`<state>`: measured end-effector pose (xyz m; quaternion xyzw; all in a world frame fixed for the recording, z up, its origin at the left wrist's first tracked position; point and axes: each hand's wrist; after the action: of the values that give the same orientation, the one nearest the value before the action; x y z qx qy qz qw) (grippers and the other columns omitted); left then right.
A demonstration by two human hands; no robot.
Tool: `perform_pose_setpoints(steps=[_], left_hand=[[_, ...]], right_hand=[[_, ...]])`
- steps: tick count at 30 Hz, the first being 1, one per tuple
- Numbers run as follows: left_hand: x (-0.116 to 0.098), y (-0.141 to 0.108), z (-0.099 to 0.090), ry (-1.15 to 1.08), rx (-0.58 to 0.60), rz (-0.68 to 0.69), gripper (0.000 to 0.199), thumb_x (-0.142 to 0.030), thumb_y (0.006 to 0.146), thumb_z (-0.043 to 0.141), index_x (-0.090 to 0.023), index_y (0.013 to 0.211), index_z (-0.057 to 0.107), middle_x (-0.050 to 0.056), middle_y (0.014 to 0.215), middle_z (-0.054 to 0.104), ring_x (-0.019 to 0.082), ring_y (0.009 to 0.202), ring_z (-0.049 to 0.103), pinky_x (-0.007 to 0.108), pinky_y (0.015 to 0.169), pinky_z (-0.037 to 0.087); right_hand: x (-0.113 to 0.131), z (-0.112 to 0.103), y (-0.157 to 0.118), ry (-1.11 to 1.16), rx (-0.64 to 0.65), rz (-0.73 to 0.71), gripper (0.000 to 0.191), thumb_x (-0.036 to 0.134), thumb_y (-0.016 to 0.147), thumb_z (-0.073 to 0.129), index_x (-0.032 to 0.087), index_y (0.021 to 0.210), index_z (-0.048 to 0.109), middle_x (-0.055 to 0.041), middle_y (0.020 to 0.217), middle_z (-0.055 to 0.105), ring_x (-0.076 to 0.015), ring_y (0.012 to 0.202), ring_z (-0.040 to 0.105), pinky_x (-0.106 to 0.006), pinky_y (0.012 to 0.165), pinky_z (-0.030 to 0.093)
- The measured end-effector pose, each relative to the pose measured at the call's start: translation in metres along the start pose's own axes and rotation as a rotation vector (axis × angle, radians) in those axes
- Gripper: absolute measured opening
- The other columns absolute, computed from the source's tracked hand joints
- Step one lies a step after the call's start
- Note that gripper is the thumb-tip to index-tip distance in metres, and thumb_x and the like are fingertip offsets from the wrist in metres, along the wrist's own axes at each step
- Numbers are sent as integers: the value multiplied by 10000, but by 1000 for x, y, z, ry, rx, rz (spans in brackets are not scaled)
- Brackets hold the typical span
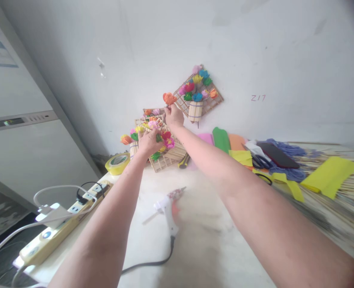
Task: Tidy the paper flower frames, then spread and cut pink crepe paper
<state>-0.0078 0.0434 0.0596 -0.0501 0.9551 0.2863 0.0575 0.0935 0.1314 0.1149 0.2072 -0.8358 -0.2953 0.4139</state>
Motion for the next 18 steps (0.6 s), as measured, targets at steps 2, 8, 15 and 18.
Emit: perform_pose_setpoints(steps=[2, 8, 15, 18], left_hand=[[0, 0, 0, -9, 1, -8, 388, -329, 690, 565, -264, 1071, 596, 59, 1026, 669, 295, 1132, 529, 515, 1106, 156], [1, -1, 1, -31, -7, -9, 358, -359, 713, 551, -261, 1055, 596, 54, 990, 674, 292, 1111, 546, 517, 1117, 128], [5, 2, 5, -30, -14, -2, 348, -358, 696, 573, -262, 1031, 590, 56, 957, 677, 290, 1075, 566, 548, 1106, 132], [6, 2, 6, -56, -12, 8, 360, -341, 677, 590, -271, 1030, 576, 48, 987, 677, 289, 1088, 563, 559, 1111, 108]], right_hand=[[-2, 0, 1, 2, -13, 6, 326, 312, 961, 315, 181, 1094, 583, -88, 982, 675, -206, 951, 605, -315, 820, 430], [-1, 3, -7, -32, 22, -18, 307, 302, 952, 347, 176, 1091, 590, -95, 1009, 671, -223, 957, 608, -327, 823, 432], [4, 5, -18, -111, 146, -93, 321, 306, 942, 362, 163, 1115, 592, -113, 1032, 670, -256, 978, 612, -356, 837, 438], [1, 7, -19, -140, 208, -132, 324, 300, 939, 358, 171, 1120, 594, -105, 1056, 673, -255, 1005, 610, -353, 843, 443]])
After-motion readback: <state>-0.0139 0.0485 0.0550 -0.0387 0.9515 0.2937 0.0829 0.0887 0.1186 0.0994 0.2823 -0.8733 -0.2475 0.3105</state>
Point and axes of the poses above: each hand's wrist, its own y-axis towards the middle knuckle, its own z-axis out of the palm, x = y × z
